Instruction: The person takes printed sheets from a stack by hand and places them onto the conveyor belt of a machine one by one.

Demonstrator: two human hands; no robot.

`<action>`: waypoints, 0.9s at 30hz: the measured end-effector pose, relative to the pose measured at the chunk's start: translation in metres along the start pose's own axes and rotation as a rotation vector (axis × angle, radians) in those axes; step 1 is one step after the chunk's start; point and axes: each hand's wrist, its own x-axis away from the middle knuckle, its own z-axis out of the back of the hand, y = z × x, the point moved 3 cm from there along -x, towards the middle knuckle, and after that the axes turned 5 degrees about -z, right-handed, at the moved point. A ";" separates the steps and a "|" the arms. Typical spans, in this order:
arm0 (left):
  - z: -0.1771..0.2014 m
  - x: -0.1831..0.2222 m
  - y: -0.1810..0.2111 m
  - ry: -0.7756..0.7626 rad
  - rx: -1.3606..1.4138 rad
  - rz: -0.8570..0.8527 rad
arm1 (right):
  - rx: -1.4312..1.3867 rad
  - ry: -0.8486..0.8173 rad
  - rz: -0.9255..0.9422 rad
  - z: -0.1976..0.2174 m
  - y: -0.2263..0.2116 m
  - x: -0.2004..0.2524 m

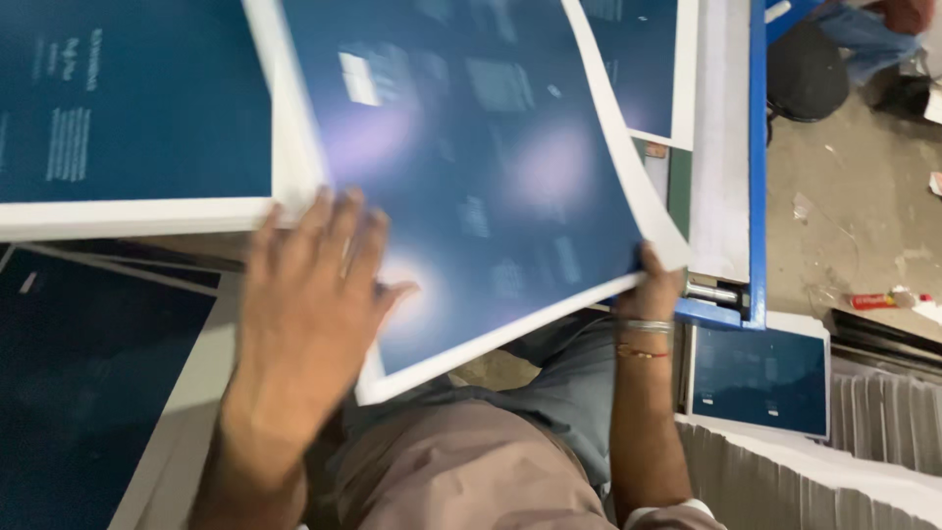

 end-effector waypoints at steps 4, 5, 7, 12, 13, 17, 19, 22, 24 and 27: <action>-0.014 -0.006 -0.057 0.078 -0.155 0.142 | 0.025 0.230 0.009 0.065 0.002 -0.019; -0.017 -0.003 -0.065 0.069 -0.197 0.173 | 0.051 0.275 0.023 0.079 0.002 -0.021; -0.022 -0.001 -0.073 0.122 -0.172 0.141 | 0.042 0.322 0.109 0.103 0.000 -0.026; -0.018 0.001 -0.078 0.228 -0.162 0.086 | 0.153 0.400 0.229 0.141 0.000 -0.018; -0.017 -0.001 -0.079 0.234 -0.162 0.089 | 0.169 0.417 0.214 0.146 0.002 -0.009; -0.014 -0.004 -0.081 0.257 -0.170 0.096 | 0.247 0.561 0.056 0.166 0.014 0.042; -0.015 -0.003 -0.081 0.259 -0.181 0.095 | 0.232 0.546 0.061 0.171 0.016 0.069; -0.016 -0.002 -0.082 0.274 -0.235 0.083 | 0.174 0.481 0.086 0.172 0.019 0.102; -0.020 0.000 -0.084 0.276 -0.265 0.075 | 0.148 0.440 0.110 0.171 0.018 0.112; -0.026 0.005 -0.089 0.266 -0.262 0.077 | 0.154 0.407 0.144 0.168 0.017 0.111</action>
